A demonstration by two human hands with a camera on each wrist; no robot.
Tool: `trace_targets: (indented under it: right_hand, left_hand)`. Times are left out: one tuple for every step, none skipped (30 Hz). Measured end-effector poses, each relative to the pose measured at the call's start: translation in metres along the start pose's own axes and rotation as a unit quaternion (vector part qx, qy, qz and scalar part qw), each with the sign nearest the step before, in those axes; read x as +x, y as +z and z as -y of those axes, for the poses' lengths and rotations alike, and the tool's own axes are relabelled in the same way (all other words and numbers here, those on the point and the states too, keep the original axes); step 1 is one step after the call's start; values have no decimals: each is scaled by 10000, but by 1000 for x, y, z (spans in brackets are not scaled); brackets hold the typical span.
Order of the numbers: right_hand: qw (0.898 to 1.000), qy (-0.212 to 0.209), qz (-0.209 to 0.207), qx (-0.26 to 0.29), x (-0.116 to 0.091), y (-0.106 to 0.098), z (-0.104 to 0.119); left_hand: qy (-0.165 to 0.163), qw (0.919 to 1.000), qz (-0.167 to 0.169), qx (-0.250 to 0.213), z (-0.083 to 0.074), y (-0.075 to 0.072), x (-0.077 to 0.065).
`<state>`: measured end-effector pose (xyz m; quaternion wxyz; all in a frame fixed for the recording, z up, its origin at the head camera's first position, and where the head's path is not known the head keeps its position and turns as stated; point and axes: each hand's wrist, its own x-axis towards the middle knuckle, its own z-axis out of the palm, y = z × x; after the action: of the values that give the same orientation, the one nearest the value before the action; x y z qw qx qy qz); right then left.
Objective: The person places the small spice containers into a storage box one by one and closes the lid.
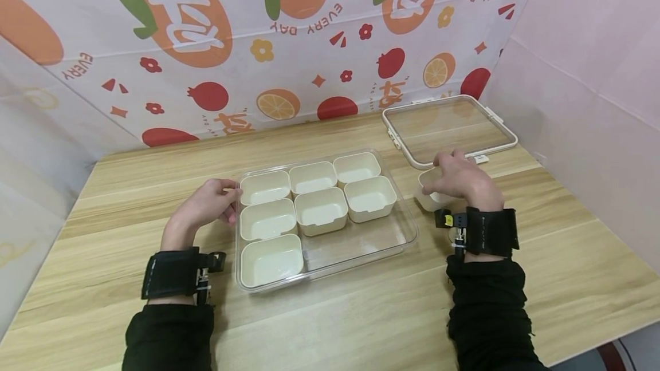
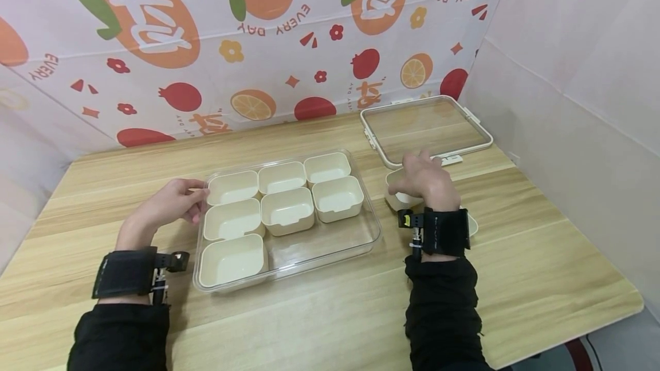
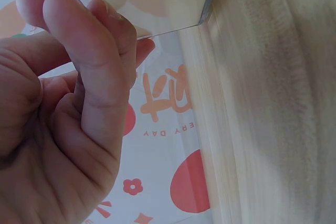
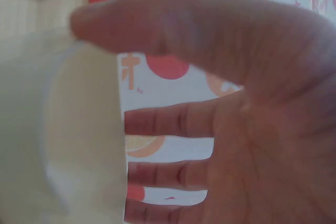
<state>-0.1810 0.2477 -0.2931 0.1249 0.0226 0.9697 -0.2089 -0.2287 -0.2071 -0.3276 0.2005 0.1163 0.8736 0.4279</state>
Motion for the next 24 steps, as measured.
trace_targets:
  right_hand:
    - [9999, -63, -81, -12, -1, -1, 0]
    - [9998, -127, -158, -10, -1, -2, 1]
    - [9995, -208, -248, 11, -2, -3, 1]
    - [9989, -305, -353, 22, -3, -3, 2]
    - [9981, -412, -462, 19, -4, -4, 2]
    - [9970, -523, -573, 18, -5, -5, 3]
    - [9958, -623, -674, 40, -6, -5, 4]
    - [9944, -718, -779, 69, -7, -5, 5]
    - [9928, -798, -891, 89, -8, -6, 6]
    - [9912, -863, -996, 95, -9, -6, 8]
    - [9897, -926, -1089, 89, -11, -6, 10]
    - [9882, -975, -1176, 85, -12, -7, 12]
    - [9870, -1007, -1249, 74, -13, -7, 14]
    - [9860, -1044, -1301, 55, -15, -7, 16]
    - [9852, -1068, -1338, 41, -16, -8, 18]
    - [9845, -1104, -1366, 19, -18, -8, 20]
    - [9839, -1131, -1383, -5, -19, -8, 22]
    - [9837, -1150, -1383, -24, -20, -8, 24]
    - [9837, -1166, -1367, -34, -22, -8, 27]
    - [9837, -1186, -1351, -43, -23, -9, 29]
    - [9836, -1200, -1342, -58, -24, -9, 31]
    - [9835, -1222, -1334, -78, -25, -9, 33]
    - [9833, -1239, -1331, -93, -26, -9, 36]
    - [9831, -1260, -1323, -113, -27, -9, 38]
  left_hand:
    - [-5, 10000, -1, 7, 0, 0, 0]
    - [3, 10000, -1, 12, 0, 0, 0]
    - [7, 10000, -1, 16, 0, 0, 0]
    - [11, 10000, 0, 14, 0, 0, 0]
    - [26, 10000, 1, 15, 0, 0, 0]
    - [42, 10000, 2, 19, 1, 0, 0]
    - [54, 10000, -2, 18, 1, 0, 0]
    - [64, 10000, -4, 14, 1, 0, 0]
    - [67, 10000, -5, 9, 2, 0, 0]
    - [62, 10000, -9, -4, 2, 0, 0]
    - [63, 10000, -9, -14, 2, 0, 0]
    - [58, 10000, -8, -24, 2, 0, 1]
    - [53, 10000, -6, -34, 3, 0, 1]
    - [47, 10000, -5, -46, 3, 0, 1]
    - [44, 10000, -6, -55, 3, 0, 1]
    - [46, 10000, -4, -60, 3, 0, 1]
    - [48, 10000, -4, -62, 3, 0, 1]
    - [48, 10000, -6, -62, 3, 0, 1]
    - [49, 10000, -9, -60, 3, 0, 1]
    - [51, 10000, -10, -61, 3, 0, 1]
    - [53, 10000, -9, -64, 2, 0, 1]
    - [54, 10000, -9, -64, 2, 0, 0]
    - [44, 10000, -9, -65, 1, 0, 0]
    - [35, 10000, -8, -65, 1, 0, 0]
